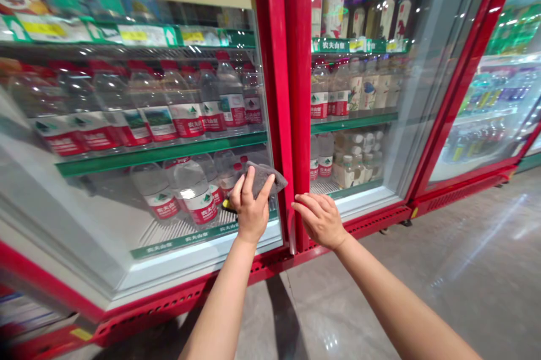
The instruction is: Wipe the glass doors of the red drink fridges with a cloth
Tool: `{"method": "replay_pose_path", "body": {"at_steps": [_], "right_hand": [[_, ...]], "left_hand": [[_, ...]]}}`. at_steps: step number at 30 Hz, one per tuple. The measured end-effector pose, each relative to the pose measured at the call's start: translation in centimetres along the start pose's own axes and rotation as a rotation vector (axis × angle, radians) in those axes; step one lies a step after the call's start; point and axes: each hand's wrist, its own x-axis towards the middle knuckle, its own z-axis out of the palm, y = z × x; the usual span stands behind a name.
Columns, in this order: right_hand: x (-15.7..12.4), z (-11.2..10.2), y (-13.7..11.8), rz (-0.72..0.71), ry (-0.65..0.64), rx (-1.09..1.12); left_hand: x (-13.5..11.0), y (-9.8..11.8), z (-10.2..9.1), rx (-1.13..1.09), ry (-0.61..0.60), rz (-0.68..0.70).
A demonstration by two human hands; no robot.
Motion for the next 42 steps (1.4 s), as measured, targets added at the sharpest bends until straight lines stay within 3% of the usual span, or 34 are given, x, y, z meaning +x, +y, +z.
{"method": "replay_pose_path", "body": {"at_steps": [3,5,11,13,15,20,22,24,28,30,32,34,37,39,42], "right_hand": [[0.1,-0.2,0.4,0.038,0.042,0.016],[0.0,-0.1,0.6,0.051,0.027,0.011],[-1.5,0.4,0.6,-0.019,-0.094,-0.01],[-1.8,0.5,0.6,-0.045,-0.121,-0.009],[-1.7,0.5,0.7,-0.039,-0.122,-0.011],[-1.3,0.4,1.3,0.066,-0.077,-0.021],[-1.6,0.4,1.4,0.089,-0.082,-0.016],[-2.0,0.5,1.4,0.085,-0.101,-0.01],[-2.7,0.6,1.1,0.039,-0.139,-0.004],[-2.5,0.6,0.9,0.021,-0.141,-0.002],[-1.9,0.7,0.7,0.016,-0.118,0.002],[-1.2,0.8,0.5,0.024,-0.086,0.006],[-0.3,0.9,0.2,0.043,-0.06,0.008],[0.0,0.9,0.1,0.048,-0.057,0.008],[-0.1,0.9,0.0,0.041,-0.049,0.018]], "left_hand": [[-0.2,1.4,0.9,-0.004,-0.092,0.083],[-1.7,2.1,1.6,0.008,-0.158,0.112],[-11.1,0.8,2.0,0.004,-0.255,0.25],[-12.3,0.1,1.6,-0.001,-0.273,0.312],[-11.1,0.0,1.5,0.014,-0.262,0.296],[-4.2,2.2,2.2,0.051,-0.227,-0.021],[-4.1,2.8,2.6,0.019,-0.256,-0.045],[-6.4,2.7,2.7,-0.009,-0.308,0.004],[-13.2,0.9,2.2,-0.024,-0.438,0.18],[-15.0,-0.1,1.7,-0.025,-0.46,0.278],[-14.6,-0.5,1.3,-0.013,-0.438,0.32],[-12.2,-0.5,1.2,0.011,-0.388,0.278],[-7.1,0.2,1.3,0.058,-0.306,0.077],[-5.0,0.6,1.4,0.099,-0.263,-0.06],[-6.2,0.6,1.6,0.123,-0.272,-0.047]]}}
